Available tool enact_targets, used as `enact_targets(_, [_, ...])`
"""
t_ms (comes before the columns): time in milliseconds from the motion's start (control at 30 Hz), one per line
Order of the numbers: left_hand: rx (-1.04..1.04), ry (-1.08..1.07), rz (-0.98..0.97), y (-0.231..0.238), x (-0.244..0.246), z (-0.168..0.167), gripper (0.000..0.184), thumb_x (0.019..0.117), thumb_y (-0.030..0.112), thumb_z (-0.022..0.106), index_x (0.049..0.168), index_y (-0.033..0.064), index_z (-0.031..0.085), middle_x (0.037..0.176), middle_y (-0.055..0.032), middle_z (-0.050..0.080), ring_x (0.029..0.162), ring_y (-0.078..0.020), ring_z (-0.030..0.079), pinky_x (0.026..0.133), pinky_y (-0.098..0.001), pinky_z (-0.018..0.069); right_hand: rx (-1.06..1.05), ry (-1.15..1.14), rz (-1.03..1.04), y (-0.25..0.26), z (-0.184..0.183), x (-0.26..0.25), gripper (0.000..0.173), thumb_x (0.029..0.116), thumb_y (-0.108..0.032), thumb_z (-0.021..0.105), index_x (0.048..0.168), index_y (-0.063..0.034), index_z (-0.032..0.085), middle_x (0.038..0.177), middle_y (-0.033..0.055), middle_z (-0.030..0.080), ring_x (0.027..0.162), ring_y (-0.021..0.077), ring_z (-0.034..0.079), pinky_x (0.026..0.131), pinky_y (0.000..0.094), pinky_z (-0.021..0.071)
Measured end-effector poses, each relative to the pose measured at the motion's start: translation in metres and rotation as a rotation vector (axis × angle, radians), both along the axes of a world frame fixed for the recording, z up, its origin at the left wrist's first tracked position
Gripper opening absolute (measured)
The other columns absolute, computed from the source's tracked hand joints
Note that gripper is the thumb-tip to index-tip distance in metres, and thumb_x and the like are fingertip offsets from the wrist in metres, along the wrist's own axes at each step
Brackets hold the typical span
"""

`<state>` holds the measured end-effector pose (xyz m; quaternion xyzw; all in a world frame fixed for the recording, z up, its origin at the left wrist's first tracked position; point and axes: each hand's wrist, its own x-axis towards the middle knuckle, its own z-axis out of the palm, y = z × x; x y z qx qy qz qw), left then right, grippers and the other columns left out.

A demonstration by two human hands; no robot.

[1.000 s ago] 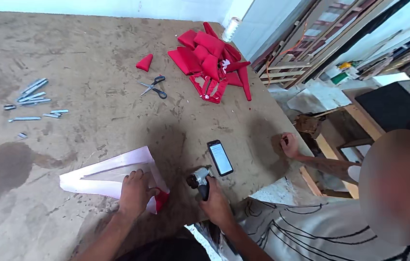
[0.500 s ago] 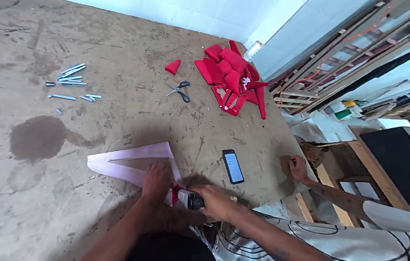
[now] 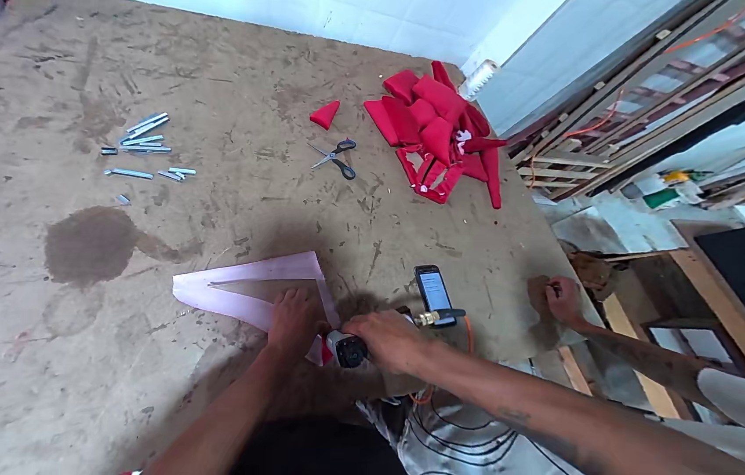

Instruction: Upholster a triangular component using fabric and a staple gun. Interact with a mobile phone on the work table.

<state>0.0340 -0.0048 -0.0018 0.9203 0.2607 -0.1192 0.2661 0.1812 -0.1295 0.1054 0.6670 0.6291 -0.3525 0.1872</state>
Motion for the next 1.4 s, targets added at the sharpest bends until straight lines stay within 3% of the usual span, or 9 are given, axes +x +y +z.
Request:
enact_targets(267, [0.040, 0.056, -0.033, -0.004, 0.007, 0.006, 0.052, 0.0926, 0.057, 0.064, 0.113, 0.0102, 0.072, 0.123, -0.0098, 0.067, 0.123, -0.0298, 0.059, 0.105, -0.0519, 0.0458, 0.081, 0.056, 0.021, -0.004, -0.010, 0.014, 0.028, 0.0869, -0.009, 0.070, 0.114, -0.0140, 0.067, 0.100, 0.0140, 0.070, 0.094, 0.0379, 0.069, 0.073, 0.0639, 0.0541])
enact_targets(400, [-0.022, 0.030, 0.055, -0.002, 0.009, 0.007, 0.057, 0.0908, 0.059, 0.063, 0.115, 0.0077, 0.072, 0.124, -0.0117, 0.068, 0.124, -0.0303, 0.060, 0.107, -0.0540, 0.0447, 0.082, 0.175, -0.164, -0.017, -0.008, 0.039, 0.042, 0.0884, -0.016, 0.073, 0.130, -0.0117, 0.064, 0.121, 0.0174, 0.067, 0.113, 0.0390, 0.064, 0.092, 0.0651, 0.0504])
enact_targets(567, [-0.039, 0.001, 0.377, -0.007, 0.023, 0.009, 0.093, 0.0826, 0.067, 0.069, 0.155, 0.0162, 0.040, 0.113, -0.0116, 0.072, 0.107, -0.0316, 0.070, 0.095, -0.0538, 0.0551, 0.137, 0.090, -0.758, -0.059, -0.006, 0.049, 0.060, 0.0928, -0.029, 0.067, 0.148, -0.0130, 0.049, 0.145, 0.0190, 0.049, 0.123, 0.0343, 0.059, 0.100, 0.0553, 0.0511])
enact_targets(733, [0.012, 0.029, 0.235, -0.008, 0.030, 0.007, 0.087, 0.0782, 0.059, 0.074, 0.149, 0.0170, 0.048, 0.121, -0.0124, 0.070, 0.116, -0.0329, 0.065, 0.102, -0.0562, 0.0492, 0.387, 0.012, -0.940, -0.077, -0.058, 0.043, 0.079, 0.0895, -0.017, 0.070, 0.159, -0.0079, 0.034, 0.153, 0.0244, 0.038, 0.125, 0.0384, 0.058, 0.099, 0.0491, 0.0548])
enact_targets(867, [-0.129, 0.000, -0.193, -0.005, 0.014, 0.007, 0.069, 0.0819, 0.039, 0.076, 0.146, 0.0243, 0.054, 0.132, -0.0076, 0.066, 0.124, -0.0336, 0.059, 0.106, -0.0603, 0.0452, 0.615, -0.015, -1.008, -0.095, -0.096, 0.038, 0.056, 0.0865, -0.021, 0.076, 0.140, -0.0148, 0.061, 0.146, 0.0175, 0.052, 0.135, 0.0378, 0.048, 0.109, 0.0515, 0.0461])
enact_targets(967, [-0.236, -0.138, -0.383, 0.006, -0.001, -0.001, 0.035, 0.0939, 0.038, 0.070, 0.127, 0.0257, 0.071, 0.127, -0.0005, 0.068, 0.120, -0.0227, 0.061, 0.109, -0.0487, 0.0452, 0.688, 0.073, -1.043, -0.100, -0.077, -0.001, 0.044, 0.0956, -0.029, 0.066, 0.138, -0.0167, 0.063, 0.128, 0.0090, 0.066, 0.118, 0.0265, 0.063, 0.099, 0.0482, 0.0543])
enact_targets(1167, [-0.235, -0.228, -0.248, 0.003, -0.012, -0.009, 0.038, 0.0928, 0.021, 0.071, 0.131, 0.0222, 0.069, 0.113, -0.0024, 0.072, 0.108, -0.0203, 0.065, 0.104, -0.0429, 0.0496, 0.343, 0.229, -1.160, -0.081, -0.087, -0.051, 0.081, 0.0918, -0.051, 0.065, 0.160, -0.0199, 0.033, 0.103, 0.0102, 0.074, 0.091, 0.0316, 0.073, 0.081, 0.0579, 0.0582])
enact_targets(1233, [-0.224, -0.150, -0.114, -0.003, -0.010, -0.004, 0.053, 0.0860, 0.021, 0.078, 0.135, 0.0137, 0.058, 0.108, -0.0110, 0.068, 0.100, -0.0270, 0.066, 0.097, -0.0477, 0.0533, 0.329, 0.154, -1.142, -0.065, -0.099, -0.045, 0.067, 0.0923, -0.050, 0.064, 0.149, -0.0195, 0.047, 0.112, 0.0120, 0.073, 0.097, 0.0341, 0.072, 0.082, 0.0590, 0.0580])
enact_targets(1400, [-0.107, 0.060, -0.091, -0.004, 0.001, 0.001, 0.040, 0.0815, 0.042, 0.082, 0.101, 0.0097, 0.069, 0.108, -0.0118, 0.064, 0.106, -0.0306, 0.063, 0.095, -0.0487, 0.0540, 0.318, 0.355, -1.173, -0.055, -0.099, -0.043, 0.039, 0.0984, -0.035, 0.057, 0.125, -0.0084, 0.067, 0.129, 0.0131, 0.064, 0.115, 0.0286, 0.065, 0.098, 0.0522, 0.0534])
